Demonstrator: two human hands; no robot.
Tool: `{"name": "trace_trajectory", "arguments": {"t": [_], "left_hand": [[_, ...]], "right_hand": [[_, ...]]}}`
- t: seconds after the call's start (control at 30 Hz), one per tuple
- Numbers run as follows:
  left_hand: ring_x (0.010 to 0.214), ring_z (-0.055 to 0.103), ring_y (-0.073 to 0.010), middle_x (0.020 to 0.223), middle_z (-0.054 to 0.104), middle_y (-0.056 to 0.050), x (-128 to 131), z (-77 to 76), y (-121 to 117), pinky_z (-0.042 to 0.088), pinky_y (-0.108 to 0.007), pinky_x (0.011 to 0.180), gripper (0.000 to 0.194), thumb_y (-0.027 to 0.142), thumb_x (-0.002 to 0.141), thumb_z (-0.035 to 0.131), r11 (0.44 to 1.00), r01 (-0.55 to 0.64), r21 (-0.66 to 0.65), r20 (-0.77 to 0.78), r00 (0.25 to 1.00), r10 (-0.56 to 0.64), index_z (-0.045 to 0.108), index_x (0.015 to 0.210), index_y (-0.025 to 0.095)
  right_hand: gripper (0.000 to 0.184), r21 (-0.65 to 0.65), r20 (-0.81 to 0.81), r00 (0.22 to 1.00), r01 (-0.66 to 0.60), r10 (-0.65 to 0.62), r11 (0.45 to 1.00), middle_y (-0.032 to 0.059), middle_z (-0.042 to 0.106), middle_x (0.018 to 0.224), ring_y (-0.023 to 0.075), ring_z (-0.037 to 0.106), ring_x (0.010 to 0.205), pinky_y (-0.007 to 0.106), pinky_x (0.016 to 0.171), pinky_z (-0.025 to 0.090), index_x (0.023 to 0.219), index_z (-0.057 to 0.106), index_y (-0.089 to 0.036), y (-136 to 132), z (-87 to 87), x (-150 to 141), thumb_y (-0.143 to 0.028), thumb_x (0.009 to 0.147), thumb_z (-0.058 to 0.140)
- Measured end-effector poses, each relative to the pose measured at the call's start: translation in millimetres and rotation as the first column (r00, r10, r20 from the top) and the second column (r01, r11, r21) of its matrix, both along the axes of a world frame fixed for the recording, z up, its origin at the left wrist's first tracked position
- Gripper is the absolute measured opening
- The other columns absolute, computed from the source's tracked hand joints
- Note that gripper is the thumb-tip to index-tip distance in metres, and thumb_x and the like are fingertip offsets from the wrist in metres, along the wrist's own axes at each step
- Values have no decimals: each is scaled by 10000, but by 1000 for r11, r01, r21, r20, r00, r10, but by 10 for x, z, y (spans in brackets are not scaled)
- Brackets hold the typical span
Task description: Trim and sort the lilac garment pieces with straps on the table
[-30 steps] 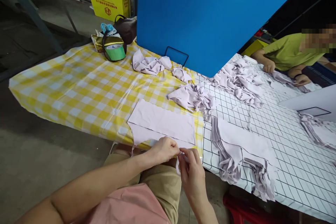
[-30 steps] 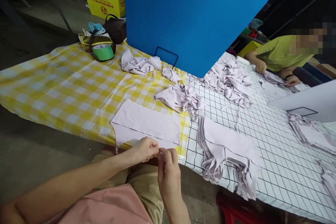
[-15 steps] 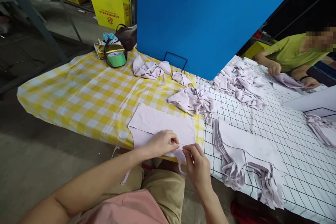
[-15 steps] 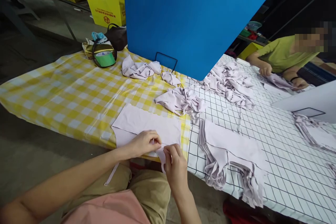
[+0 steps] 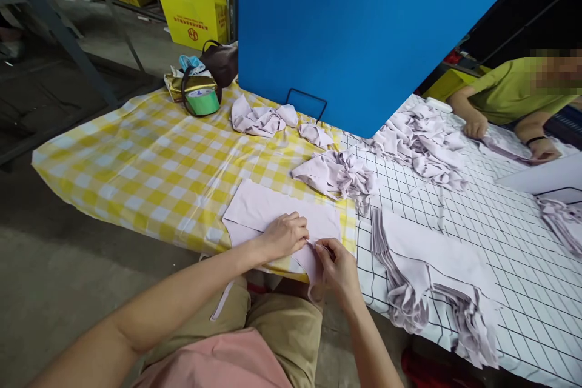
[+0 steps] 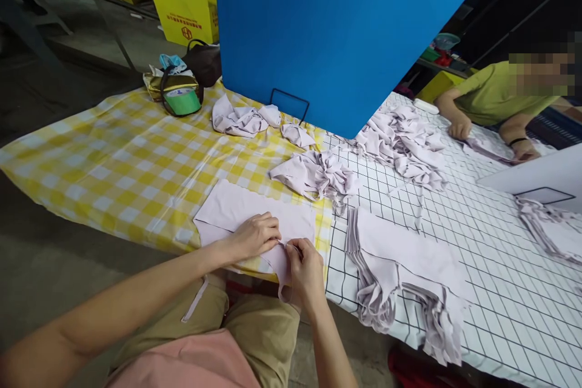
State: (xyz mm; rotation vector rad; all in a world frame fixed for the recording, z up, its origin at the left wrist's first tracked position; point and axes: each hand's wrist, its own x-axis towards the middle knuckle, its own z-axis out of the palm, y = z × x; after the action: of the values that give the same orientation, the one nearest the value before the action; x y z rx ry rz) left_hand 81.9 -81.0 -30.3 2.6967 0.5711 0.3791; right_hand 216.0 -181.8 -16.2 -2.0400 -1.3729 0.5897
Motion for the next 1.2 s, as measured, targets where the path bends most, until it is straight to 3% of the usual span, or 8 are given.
{"name": "trace_trajectory", "arguments": {"t": [0.23, 0.47, 0.9, 1.03, 1.13, 1.2], "left_hand": [[843, 516, -171, 822, 612, -18, 43, -49, 71, 413, -267, 727, 102, 236, 800, 602, 987, -33, -156, 35, 999, 39, 685, 811, 178], [833, 510, -172, 806, 610, -18, 49, -73, 88, 407, -264, 715, 100, 237, 796, 608, 987, -22, -156, 58, 998, 31, 691, 803, 181], [832, 505, -170, 805, 608, -19, 55, -52, 67, 402, -273, 731, 101, 198, 795, 586, 990, -28, -136, 17, 999, 31, 673, 754, 171], [832, 499, -171, 797, 607, -18, 54, -17, 42, 400, -278, 729, 106, 193, 797, 581, 987, -40, -158, 4, 999, 41, 666, 740, 167], [840, 495, -169, 813, 609, -12, 38, -15, 21, 395, -283, 747, 94, 176, 796, 583, 979, -66, -191, 17, 997, 71, 669, 758, 174], [847, 491, -165, 827, 607, -7, 13, -33, 9, 392, -284, 764, 82, 178, 790, 593, 975, -71, -212, 52, 995, 84, 669, 761, 183]], "right_hand": [[227, -9, 152, 981, -124, 124, 992, 47, 591, 736, 158, 547, 650, 256, 606, 391, 707, 585, -179, 79, -11, 21, -252, 824, 404], [202, -67, 306, 934, -173, 185, 983, 40, 551, 720, 154, 514, 612, 246, 562, 349, 713, 578, -179, 128, -22, 29, -184, 829, 412], [195, -117, 445, 863, -210, 240, 971, 31, 530, 717, 132, 474, 580, 237, 529, 284, 726, 555, -166, 206, 0, -82, -44, 783, 414], [171, -14, 314, 940, -139, 136, 990, 31, 524, 714, 134, 467, 590, 239, 543, 303, 702, 540, -170, 185, -18, -143, -123, 812, 418], [138, 53, -7, 1000, 25, -24, 998, -30, 465, 591, 116, 421, 523, 224, 514, 312, 711, 525, -184, 69, 36, -193, -280, 806, 499], [186, 56, -258, 958, 140, -121, 989, -76, 376, 520, 100, 367, 469, 209, 469, 301, 768, 522, -192, -87, 88, -228, -376, 777, 547]]}}
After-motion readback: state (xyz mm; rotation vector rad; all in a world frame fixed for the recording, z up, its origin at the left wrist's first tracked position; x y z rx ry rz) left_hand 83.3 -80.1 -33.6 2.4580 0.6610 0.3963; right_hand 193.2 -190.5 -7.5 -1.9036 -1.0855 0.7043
